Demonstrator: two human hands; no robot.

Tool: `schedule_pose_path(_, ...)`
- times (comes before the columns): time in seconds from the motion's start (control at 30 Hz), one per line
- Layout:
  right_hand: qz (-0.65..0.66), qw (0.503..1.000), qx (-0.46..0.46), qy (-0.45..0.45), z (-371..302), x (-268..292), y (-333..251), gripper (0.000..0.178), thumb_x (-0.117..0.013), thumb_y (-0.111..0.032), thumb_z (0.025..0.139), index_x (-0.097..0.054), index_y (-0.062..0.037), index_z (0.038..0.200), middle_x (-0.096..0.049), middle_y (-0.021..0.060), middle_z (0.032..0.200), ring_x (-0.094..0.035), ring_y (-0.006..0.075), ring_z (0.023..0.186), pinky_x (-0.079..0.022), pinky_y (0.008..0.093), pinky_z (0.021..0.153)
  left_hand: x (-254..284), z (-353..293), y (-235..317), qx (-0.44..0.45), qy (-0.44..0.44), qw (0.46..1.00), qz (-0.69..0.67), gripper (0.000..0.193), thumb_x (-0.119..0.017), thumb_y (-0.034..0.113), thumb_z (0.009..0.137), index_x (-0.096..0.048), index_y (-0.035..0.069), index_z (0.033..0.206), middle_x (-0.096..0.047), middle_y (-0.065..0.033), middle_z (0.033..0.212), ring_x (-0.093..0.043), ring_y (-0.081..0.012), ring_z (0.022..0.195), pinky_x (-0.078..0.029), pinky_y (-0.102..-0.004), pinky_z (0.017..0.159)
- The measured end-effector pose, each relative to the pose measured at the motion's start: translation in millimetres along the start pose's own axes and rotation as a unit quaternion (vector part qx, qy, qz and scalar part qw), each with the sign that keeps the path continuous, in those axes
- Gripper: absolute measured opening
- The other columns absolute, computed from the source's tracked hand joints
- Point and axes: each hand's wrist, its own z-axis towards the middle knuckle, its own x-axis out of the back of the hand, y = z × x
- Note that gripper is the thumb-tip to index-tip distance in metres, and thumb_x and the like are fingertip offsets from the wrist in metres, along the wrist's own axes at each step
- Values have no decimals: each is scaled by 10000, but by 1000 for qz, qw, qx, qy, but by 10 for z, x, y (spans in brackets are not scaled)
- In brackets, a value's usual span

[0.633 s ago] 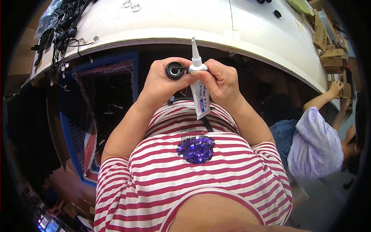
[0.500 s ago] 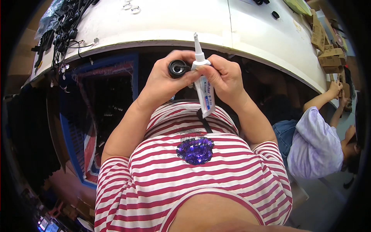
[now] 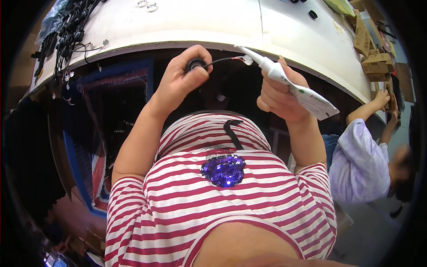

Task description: The person assembles small electronic components at a workbench. They apply glue from a tube into a black cylindrical housing, insert a small LED or lens, and secure it with a cap. The person repeats this process for multiple units, handling wires and placing finished items into a blue bin.

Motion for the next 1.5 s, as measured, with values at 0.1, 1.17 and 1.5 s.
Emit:
schedule_pose_path(0.1,52,997,-33,-45,15,-28,10,445,-276,-349,970,-428,-106,629,-381,-29,427,-268,68,366,-272,240,440,36,24,11,13,-10,998,-54,486,-471,519,819,-488,36,762,-418,0,670,-355,-87,623,-268,-225,589)
schedule_pose_path(1.17,-132,967,-116,182,230,-225,248,321,-472,-299,916,-570,-26,781,-423,-40,489,-317,43,389,-244,202,375,-22,3,-97,-10,8,981,191,123,-611,49,648,-526,25,733,-407,-33,549,-365,-98,510,-334,-230,488)
schedule_pose_path(1.5,-229,928,-200,214,367,-334,43,286,-530,-279,893,-589,-28,767,-425,-46,497,-288,6,369,-182,161,343,-1,27,-108,13,24,982,187,143,-630,47,629,-522,36,723,-426,-17,553,-387,-82,520,-341,-224,497)
